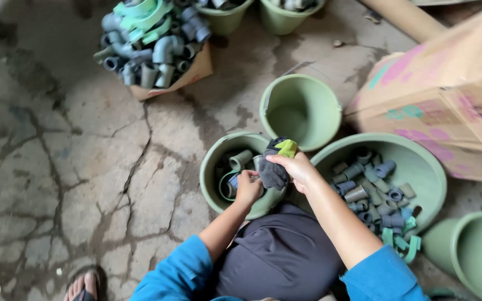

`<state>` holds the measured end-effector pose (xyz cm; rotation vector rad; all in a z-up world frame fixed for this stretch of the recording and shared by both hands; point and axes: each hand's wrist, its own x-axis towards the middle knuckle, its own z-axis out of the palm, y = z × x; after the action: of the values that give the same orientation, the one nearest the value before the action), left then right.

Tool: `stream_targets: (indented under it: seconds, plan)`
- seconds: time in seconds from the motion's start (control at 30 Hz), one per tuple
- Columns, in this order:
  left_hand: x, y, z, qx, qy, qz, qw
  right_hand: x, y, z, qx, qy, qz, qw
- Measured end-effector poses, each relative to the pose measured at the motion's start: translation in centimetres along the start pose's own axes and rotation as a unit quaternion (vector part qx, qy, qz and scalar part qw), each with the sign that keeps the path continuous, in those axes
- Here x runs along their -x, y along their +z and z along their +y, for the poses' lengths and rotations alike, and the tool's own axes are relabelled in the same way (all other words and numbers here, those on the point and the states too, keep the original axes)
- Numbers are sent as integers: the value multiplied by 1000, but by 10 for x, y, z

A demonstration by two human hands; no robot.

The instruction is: The person sits on the floor and wipes gray plastic pipe fittings with a cloth, handling them one at a time from a bucket and placing them into another bucket. The person repeatedly picks up fittings, wipes them, and transfers them between containers.

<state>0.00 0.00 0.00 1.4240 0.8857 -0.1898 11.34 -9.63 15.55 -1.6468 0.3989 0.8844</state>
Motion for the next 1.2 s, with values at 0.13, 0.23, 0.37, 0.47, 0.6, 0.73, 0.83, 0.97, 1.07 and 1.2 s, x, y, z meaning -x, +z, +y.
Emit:
stream_targets:
  seconds: [0.13,0.23,0.37,0.47,0.6,0.73,0.83,0.97,1.07,1.2]
  plan:
    - [19,6,32,78,6,-78,994,59,-29,-22,-82,-20,49,995]
    - [44,30,78,81,50,-122,988,95,-76,-17,-172,-38,80,981]
    - [94,72,145,58,181,-287,939,125,-160,31,-319,-113,62,939]
    - [148,99,195,-11,290,-395,872,185,-194,32,-360,-157,58,918]
    - [220,138,228,-107,500,-421,750,176,-277,99,-417,-177,22,891]
    - [250,179,207,-184,539,-412,712,190,-291,123,-419,-205,-34,884]
    - [263,194,193,-282,531,-394,694,213,-277,110,-444,-186,29,876]
    - [249,205,185,-274,529,-384,706,217,-278,114,-443,-116,52,888]
    - [234,213,191,-196,573,-384,697,219,-274,100,-448,-67,75,888]
    - [235,211,194,-229,512,-370,741,264,-240,60,-455,-65,42,887]
